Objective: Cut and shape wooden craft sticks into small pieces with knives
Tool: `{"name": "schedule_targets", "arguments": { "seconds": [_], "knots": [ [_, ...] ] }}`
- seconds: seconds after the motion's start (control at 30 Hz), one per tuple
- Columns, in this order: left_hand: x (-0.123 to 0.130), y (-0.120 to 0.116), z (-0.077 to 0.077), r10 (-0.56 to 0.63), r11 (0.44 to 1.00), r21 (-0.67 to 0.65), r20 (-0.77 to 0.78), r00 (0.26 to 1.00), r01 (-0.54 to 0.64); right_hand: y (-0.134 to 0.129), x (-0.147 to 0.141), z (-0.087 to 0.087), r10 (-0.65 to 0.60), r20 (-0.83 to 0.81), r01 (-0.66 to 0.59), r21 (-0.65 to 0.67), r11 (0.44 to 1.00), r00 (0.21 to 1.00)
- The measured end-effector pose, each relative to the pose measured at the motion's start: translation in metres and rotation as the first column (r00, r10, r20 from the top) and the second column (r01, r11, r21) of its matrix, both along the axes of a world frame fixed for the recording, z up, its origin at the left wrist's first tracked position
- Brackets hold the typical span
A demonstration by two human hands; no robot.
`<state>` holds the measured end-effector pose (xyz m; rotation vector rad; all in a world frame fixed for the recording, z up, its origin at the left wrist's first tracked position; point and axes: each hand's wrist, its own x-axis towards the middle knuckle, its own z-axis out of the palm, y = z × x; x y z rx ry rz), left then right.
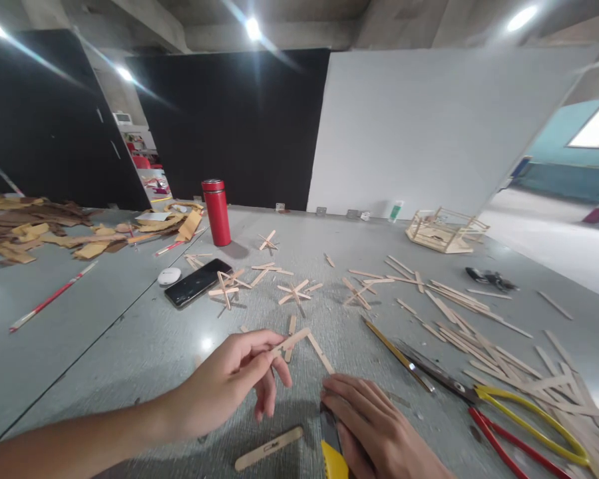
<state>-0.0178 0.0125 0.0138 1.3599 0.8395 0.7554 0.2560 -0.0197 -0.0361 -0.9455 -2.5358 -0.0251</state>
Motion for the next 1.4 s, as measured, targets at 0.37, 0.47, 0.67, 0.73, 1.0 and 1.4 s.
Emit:
{"name": "schedule_targets", "arguments": {
  "seconds": [0.37,0.47,0.67,0.73,1.0,1.4],
  "knots": [
    [-0.012,0.008,-0.017,0.117,0.92,0.382,-0.485,0.867,0.09,-0.001,-0.003,0.005,0.001,-0.006,-0.001,-0.026,1.0,1.0],
    [-0.014,0.008,-0.018,0.194,0.865,0.483,-0.57,0.798,0.134,-0.001,-0.003,0.006,0.006,-0.014,-0.006,-0.007,1.0,1.0],
    [-0.008,-0.018,-0.018,0.091,0.826,0.438,-0.725,0.683,0.355,0.0,-0.002,0.005,0.006,-0.013,-0.007,-0.032,0.999,1.0],
    [-0.009,-0.025,-0.021,0.014,0.809,0.397,-0.75,0.661,0.433,0.0,-0.003,0.006,0.005,-0.029,-0.006,-0.045,0.999,1.0],
    [-0.012,-0.022,-0.012,-0.11,0.865,0.3,-0.667,0.737,0.401,-0.003,-0.006,0.008,-0.019,-0.048,0.016,-0.068,0.998,0.999],
    [-0.01,-0.02,0.028,-0.131,0.982,0.083,-0.354,0.926,0.17,-0.006,-0.005,0.008,-0.055,0.03,0.053,0.051,0.997,0.998]
  ]
}}
